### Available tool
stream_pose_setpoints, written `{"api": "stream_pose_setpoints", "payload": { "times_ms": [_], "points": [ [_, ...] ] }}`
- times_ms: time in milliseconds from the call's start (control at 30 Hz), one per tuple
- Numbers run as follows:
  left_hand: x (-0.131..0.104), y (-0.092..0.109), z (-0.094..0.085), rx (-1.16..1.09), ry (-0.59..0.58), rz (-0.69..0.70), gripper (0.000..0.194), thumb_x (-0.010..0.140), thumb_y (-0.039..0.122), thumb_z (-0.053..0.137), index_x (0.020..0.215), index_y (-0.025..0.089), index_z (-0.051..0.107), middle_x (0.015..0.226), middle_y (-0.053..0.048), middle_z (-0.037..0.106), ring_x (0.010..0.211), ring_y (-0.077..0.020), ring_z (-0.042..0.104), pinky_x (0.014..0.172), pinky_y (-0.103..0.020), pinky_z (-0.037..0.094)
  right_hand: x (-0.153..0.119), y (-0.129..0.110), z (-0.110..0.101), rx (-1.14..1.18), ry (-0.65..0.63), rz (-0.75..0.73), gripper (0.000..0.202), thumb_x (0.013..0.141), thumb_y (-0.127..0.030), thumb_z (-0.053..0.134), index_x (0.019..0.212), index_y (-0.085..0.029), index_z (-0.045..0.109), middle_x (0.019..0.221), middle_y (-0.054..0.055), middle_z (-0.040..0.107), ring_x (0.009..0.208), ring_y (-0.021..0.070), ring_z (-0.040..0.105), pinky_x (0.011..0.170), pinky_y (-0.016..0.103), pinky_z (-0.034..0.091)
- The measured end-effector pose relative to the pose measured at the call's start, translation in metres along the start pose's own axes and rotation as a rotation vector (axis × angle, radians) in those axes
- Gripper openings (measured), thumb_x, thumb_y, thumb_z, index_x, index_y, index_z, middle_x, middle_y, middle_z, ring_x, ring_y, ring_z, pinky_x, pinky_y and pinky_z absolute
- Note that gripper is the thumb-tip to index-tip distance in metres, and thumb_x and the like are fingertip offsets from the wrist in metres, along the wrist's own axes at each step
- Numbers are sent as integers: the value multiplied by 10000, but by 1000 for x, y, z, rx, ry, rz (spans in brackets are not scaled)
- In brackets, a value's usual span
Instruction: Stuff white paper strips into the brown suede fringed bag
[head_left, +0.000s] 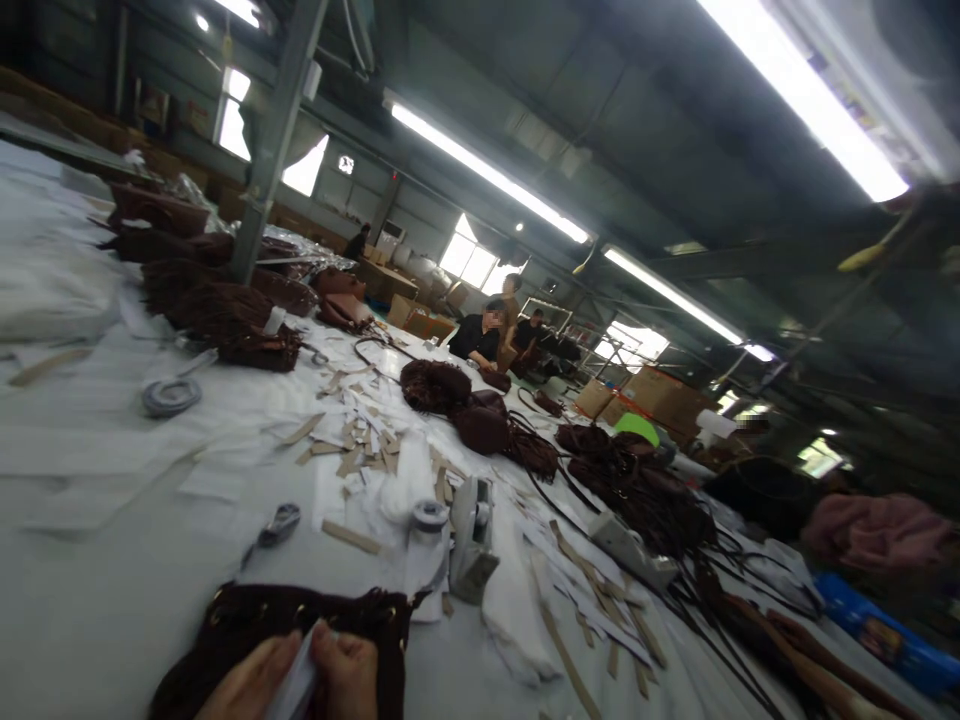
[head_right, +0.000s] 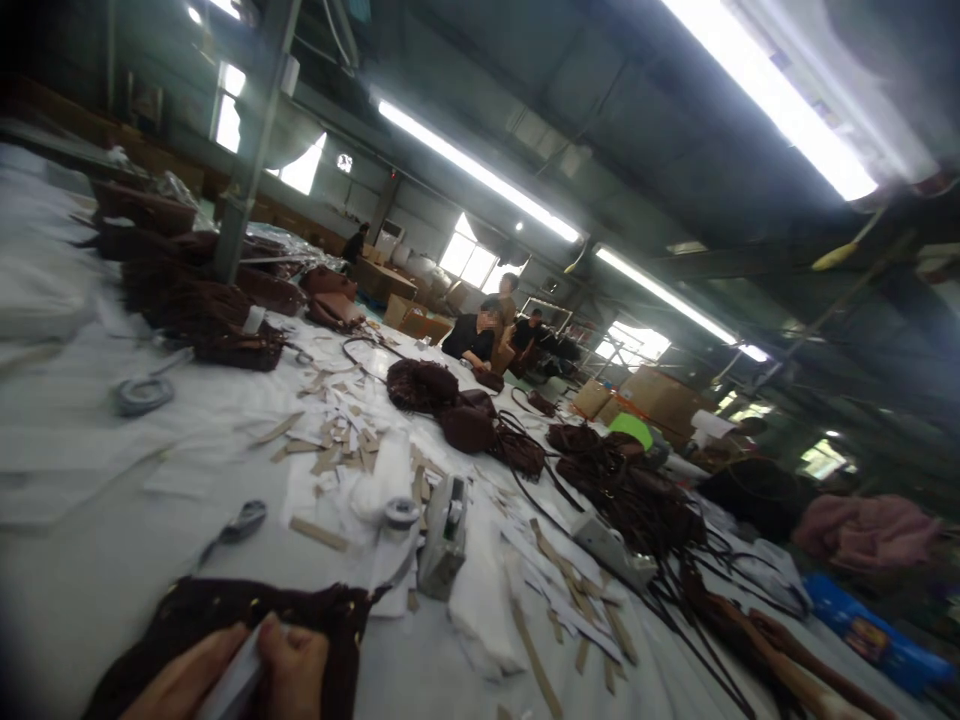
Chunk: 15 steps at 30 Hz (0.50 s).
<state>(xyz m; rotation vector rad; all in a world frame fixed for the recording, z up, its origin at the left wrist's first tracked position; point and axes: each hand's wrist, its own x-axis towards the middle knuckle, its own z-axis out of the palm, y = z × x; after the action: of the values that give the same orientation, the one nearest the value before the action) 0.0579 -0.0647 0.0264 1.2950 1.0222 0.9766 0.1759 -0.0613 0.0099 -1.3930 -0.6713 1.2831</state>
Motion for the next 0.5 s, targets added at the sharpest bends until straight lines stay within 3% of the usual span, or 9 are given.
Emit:
{"api": "stream_pose_setpoints", "payload": {
  "times_ms": [133,233,367,500],
  "points": [
    [3,-14,2,-65,-59,-175,528,751,658,544,797,136,615,599,-39,658,522,-194,625,478,-268,506,-11,1,1,0,-50,44,541,568,-664,721,546,-144,575,427,-34,480,352,62,354,346,205,273],
    [-1,-12,1,-152,-135,-253,585,720,691,546,819,118,609,587,-24,628,500,-169,598,466,-253,478,-14,-1,3,-1,-98,88,520,632,-658,677,572,-153,572,413,-37,492,312,78,377,320,222,307],
    [-6,-4,-4,-315,-227,-214,586,765,691,484,843,126,619,588,-6,614,472,-122,563,481,-228,462,-14,-3,6,15,-117,96,500,676,-646,643,542,-182,511,363,-73,408,278,82,353,300,225,296],
    [-5,-8,-4,-244,-214,-208,546,764,670,511,811,135,610,570,9,593,402,-92,503,380,-188,399,-15,-7,5,-102,-116,47,537,702,-673,594,504,-196,450,363,-74,382,298,65,329,326,209,217]
  ]
}}
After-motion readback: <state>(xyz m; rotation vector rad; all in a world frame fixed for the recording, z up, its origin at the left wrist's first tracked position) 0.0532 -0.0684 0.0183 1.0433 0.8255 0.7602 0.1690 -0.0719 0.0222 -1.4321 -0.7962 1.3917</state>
